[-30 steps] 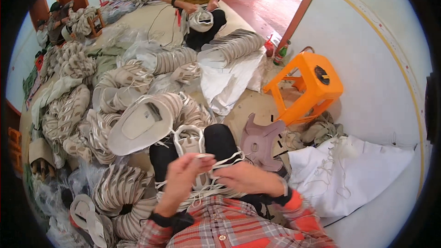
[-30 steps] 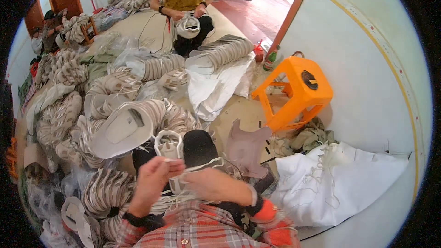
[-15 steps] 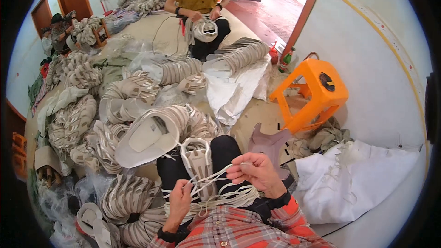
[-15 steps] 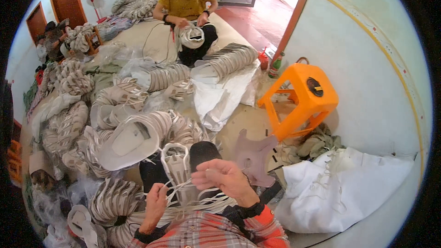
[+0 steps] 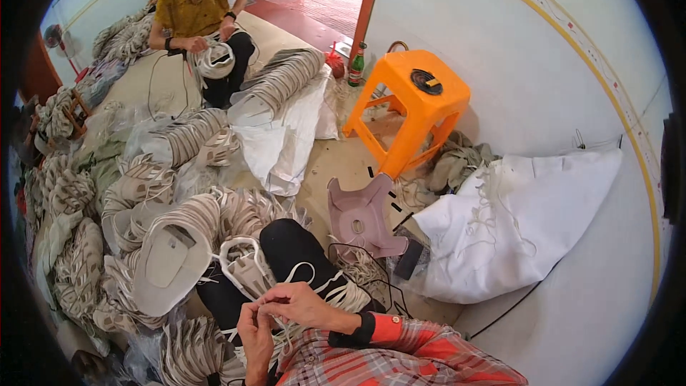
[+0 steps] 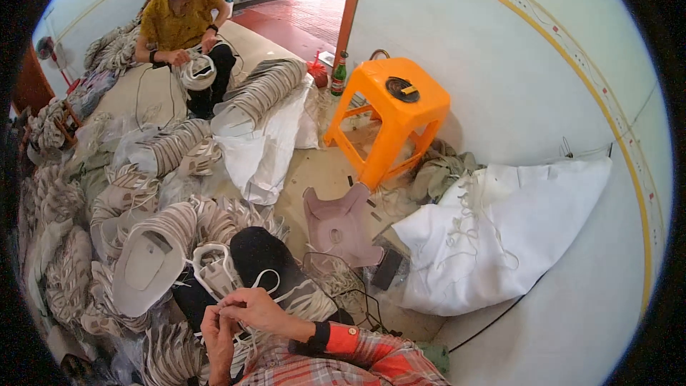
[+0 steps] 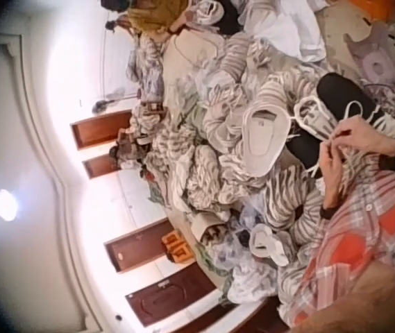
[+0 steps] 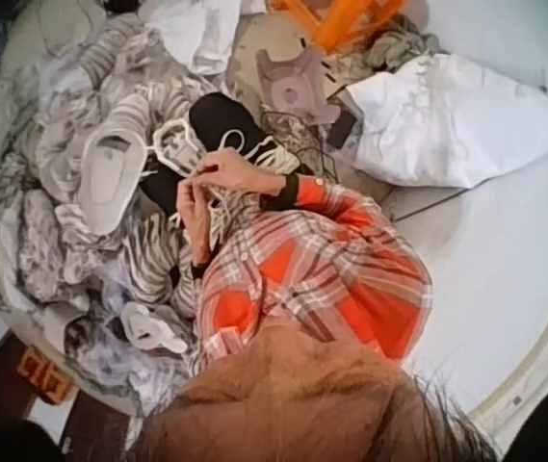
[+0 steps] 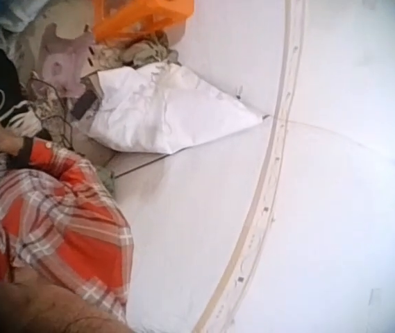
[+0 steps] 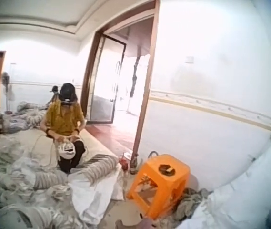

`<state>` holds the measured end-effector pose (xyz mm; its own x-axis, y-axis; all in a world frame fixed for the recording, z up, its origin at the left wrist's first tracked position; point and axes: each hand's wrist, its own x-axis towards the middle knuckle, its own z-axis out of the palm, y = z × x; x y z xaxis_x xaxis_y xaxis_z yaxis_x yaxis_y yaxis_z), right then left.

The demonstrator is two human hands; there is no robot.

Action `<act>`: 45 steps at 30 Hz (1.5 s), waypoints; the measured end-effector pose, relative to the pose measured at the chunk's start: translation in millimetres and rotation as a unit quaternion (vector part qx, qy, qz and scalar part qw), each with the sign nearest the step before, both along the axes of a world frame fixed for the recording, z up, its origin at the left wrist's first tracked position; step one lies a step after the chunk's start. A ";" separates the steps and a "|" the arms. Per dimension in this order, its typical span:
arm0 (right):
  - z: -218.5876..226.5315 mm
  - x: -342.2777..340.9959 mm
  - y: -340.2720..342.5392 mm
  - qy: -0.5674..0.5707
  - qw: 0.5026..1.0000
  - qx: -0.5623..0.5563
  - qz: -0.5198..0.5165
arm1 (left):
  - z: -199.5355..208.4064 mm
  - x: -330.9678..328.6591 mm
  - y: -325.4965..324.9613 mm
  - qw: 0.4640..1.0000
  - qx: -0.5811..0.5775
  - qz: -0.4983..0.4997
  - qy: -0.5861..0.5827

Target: Lacing a large number of white shoe uppers by hand while sitting on the floor.

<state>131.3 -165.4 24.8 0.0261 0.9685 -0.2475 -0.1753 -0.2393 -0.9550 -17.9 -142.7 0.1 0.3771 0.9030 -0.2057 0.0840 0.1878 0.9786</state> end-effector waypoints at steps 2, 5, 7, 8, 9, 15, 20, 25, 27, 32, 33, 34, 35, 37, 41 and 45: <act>-12.6 3.9 0.1 -0.123 0.978 0.154 -0.073 | 13.7 12.0 -2.2 0.998 -0.050 -0.037 -0.014; -14.7 13.5 0.4 -0.075 0.991 0.093 -0.062 | 18.6 23.2 -2.4 0.992 -0.101 -0.073 -0.008; -24.0 32.8 8.3 -0.164 0.967 0.178 -0.073 | 14.4 19.3 5.1 0.989 -0.104 -0.103 0.007; -21.8 54.4 14.1 -0.090 0.993 0.078 0.024 | 11.8 13.9 8.4 0.985 -0.122 -0.117 0.024; -21.2 74.2 21.1 -0.014 0.992 -0.022 0.126 | 11.1 9.9 9.4 0.986 -0.118 -0.111 0.026; -219.1 282.3 68.7 0.061 0.941 -0.023 -0.331 | 27.2 11.5 12.3 0.989 -0.114 -0.089 0.016; -295.8 242.9 175.1 0.003 0.924 -0.067 -0.375 | 6.6 -14.7 -11.1 0.977 -0.037 -0.040 0.207; -375.2 296.0 168.4 -0.162 0.797 -0.161 -0.559 | 4.6 15.5 18.5 0.967 -0.054 -0.166 0.185; -368.2 294.2 157.5 -0.211 0.784 -0.192 -0.551 | 9.9 20.9 19.4 0.962 -0.070 -0.177 0.197; -210.2 279.3 88.6 0.072 0.852 -0.070 -0.513 | 6.1 15.1 16.4 0.964 -0.098 -0.130 0.209; -208.8 285.4 49.5 0.005 0.864 -0.011 -0.504 | 1.1 16.2 17.2 0.964 -0.101 -0.138 0.202; -197.9 297.0 24.2 0.234 0.853 0.067 -0.462 | 7.0 18.5 17.1 0.965 -0.100 -0.139 0.197; -190.2 298.0 7.8 0.234 0.853 0.072 -0.461 | 6.8 18.8 15.4 0.967 -0.098 -0.138 0.192; -189.4 279.8 -17.4 0.357 0.806 0.137 -0.452 | 4.1 16.2 10.8 0.970 -0.092 -0.128 0.187; -285.5 269.4 -40.6 0.395 0.765 0.192 -0.471 | 6.0 18.0 -1.3 0.974 -0.082 -0.127 0.171; -364.1 255.6 -38.7 0.437 0.705 0.020 -0.558 | 13.5 17.4 -5.7 0.976 -0.066 -0.130 0.163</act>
